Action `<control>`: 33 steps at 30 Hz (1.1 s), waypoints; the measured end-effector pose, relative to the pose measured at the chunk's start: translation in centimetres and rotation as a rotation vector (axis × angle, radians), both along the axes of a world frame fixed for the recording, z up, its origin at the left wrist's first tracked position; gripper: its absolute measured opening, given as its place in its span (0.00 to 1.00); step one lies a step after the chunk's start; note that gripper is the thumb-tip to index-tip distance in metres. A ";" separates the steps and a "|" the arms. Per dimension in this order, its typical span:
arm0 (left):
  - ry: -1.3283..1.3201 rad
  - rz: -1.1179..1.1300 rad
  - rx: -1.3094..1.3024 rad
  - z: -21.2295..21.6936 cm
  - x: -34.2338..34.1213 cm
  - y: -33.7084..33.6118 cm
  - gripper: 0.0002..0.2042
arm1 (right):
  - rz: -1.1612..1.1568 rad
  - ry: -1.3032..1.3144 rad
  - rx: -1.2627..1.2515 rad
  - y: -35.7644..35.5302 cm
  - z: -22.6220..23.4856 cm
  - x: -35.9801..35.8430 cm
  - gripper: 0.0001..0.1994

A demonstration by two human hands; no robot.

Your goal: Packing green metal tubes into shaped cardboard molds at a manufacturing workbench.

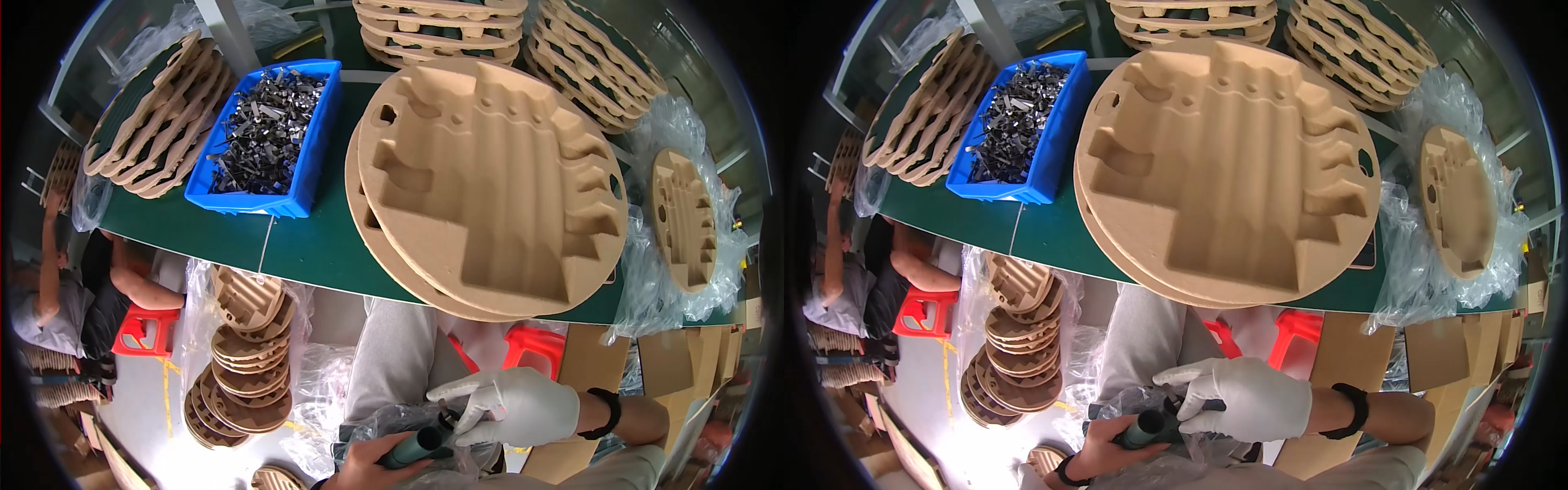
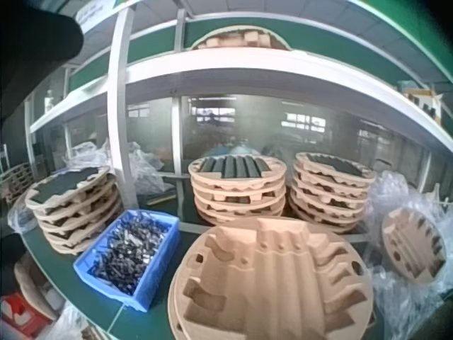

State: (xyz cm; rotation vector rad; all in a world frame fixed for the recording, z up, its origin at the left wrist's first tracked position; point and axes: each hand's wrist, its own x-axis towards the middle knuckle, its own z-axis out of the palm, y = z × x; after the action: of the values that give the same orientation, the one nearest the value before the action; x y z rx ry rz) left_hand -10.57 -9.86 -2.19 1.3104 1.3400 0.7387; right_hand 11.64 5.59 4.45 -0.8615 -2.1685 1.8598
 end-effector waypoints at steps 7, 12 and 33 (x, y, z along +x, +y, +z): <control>0.006 0.014 -0.014 0.4 0.0 0.4 0.17 | 0.144 -0.016 0.299 -0.1 -0.3 -0.2 0.17; 0.052 -0.054 -0.047 0.2 -0.4 0.2 0.17 | 0.104 -0.084 0.031 0.4 0.1 -0.4 0.16; -0.315 -0.407 -0.097 -2.4 -1.6 -1.0 0.26 | 0.395 -0.051 1.005 -0.7 -10.4 -7.0 0.16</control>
State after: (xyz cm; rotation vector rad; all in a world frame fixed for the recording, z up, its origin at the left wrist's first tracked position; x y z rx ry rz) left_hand -12.15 -10.87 -4.62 1.2742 0.8137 0.5607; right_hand 4.68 4.85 -5.94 -0.2646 -2.9303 0.5837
